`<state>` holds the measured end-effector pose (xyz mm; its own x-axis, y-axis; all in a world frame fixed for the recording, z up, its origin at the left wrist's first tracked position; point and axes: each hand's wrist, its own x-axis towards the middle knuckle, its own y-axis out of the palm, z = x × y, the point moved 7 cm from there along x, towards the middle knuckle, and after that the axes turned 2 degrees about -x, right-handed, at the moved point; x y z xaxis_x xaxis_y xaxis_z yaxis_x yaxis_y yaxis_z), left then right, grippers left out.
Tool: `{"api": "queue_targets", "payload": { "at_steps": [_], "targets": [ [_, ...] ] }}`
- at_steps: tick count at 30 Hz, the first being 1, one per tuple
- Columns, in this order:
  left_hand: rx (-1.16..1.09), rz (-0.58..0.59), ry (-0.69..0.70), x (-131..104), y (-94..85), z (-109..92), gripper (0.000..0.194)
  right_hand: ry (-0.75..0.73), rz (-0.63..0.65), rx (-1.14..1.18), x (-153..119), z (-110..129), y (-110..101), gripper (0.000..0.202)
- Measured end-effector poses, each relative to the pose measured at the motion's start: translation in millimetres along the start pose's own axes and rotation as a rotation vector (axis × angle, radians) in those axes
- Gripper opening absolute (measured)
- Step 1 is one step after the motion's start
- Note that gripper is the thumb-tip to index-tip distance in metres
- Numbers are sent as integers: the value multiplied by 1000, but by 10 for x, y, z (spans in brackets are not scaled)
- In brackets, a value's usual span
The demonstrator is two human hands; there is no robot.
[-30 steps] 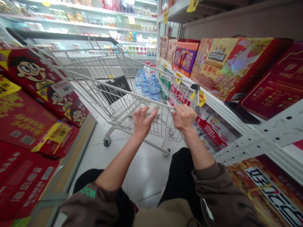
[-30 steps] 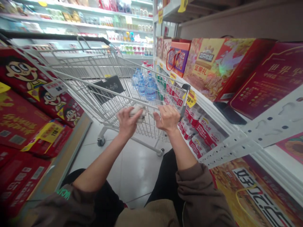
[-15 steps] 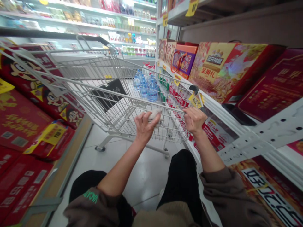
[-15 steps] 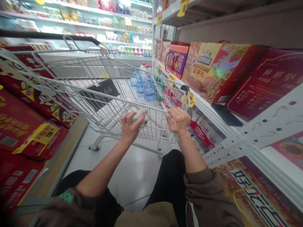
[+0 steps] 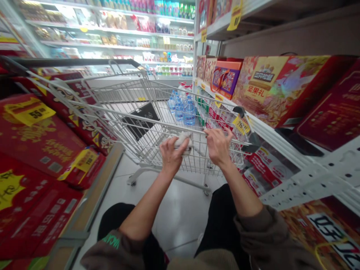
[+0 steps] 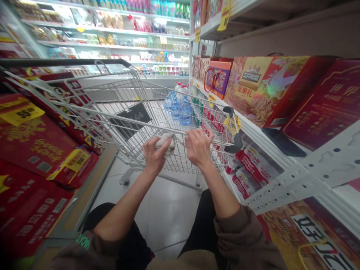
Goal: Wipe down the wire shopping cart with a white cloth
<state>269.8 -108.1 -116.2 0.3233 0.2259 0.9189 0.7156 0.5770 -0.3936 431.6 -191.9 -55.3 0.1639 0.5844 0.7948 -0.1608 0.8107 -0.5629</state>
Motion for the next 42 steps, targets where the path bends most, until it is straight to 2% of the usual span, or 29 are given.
{"api": "queue_targets", "payload": {
  "at_steps": [2, 4, 6, 9, 10, 11, 13, 15, 17, 18, 22, 23, 25, 27, 29, 31, 34, 36, 37, 39, 42],
  "targets": [
    [5, -72, -181, -30, -103, 308, 47, 1, -46, -7, -11, -33, 1, 59],
    [-3, -117, -287, -88, -167, 427, 46, -4, -75, -15, -20, -62, -3, 62],
    [-35, -88, -224, -127, -158, 300, 47, -18, -91, -16, -28, -81, -15, 66],
    [-81, 71, 57, -171, -67, -73, 51, -39, -108, -10, -54, -147, -66, 70],
    [-81, 106, 99, -183, -57, -122, 52, -48, -108, -2, -67, -182, -92, 69],
    [-75, 128, 96, -187, -61, -111, 52, -57, -99, 9, -80, -220, -119, 67],
    [-54, 130, -10, -179, -104, 42, 51, -61, -55, 29, -101, -290, -163, 58],
    [-29, 93, -151, -185, -169, 216, 51, -27, -26, 16, -104, -321, -202, 51],
    [-21, 59, -236, -208, -208, 268, 53, 29, -37, -24, -84, -269, -220, 48],
    [-28, 47, -234, -213, -214, 232, 53, 46, -48, -35, -66, -203, -209, 48],
    [-64, 64, -60, -172, -196, 1, 54, 11, 4, 19, 14, 160, 0, 45],
    [-60, 58, -69, -153, -215, 37, 54, 1, 21, 39, 26, 215, 56, 44],
    [-42, 11, -180, -120, -301, 241, 51, -1, 38, 72, 39, 241, 130, 45],
    [-24, -64, -330, -119, -426, 493, 47, -7, 20, 100, 42, 199, 142, 48],
    [-4, -131, -429, -149, -538, 640, 47, -19, -17, 116, 40, 154, 113, 50],
    [-7, -123, -387, -161, -568, 593, 48, -18, -43, 118, 43, 148, 80, 49],
    [-23, 1, -120, -149, -489, 310, 50, 24, -69, 60, 61, 239, 59, 45],
    [-12, 58, -69, -153, -461, 297, 53, 19, -64, 12, 75, 362, 92, 42],
    [0, 66, -115, -153, -474, 391, 54, -2, -48, 0, 82, 429, 128, 42],
    [32, 38, -294, -159, -562, 722, 56, -62, -11, 9, 97, 534, 220, 43],
    [92, -75, -563, -194, -779, 1229, 60, -93, -28, 46, 124, 554, 309, 40]
  ]
}}
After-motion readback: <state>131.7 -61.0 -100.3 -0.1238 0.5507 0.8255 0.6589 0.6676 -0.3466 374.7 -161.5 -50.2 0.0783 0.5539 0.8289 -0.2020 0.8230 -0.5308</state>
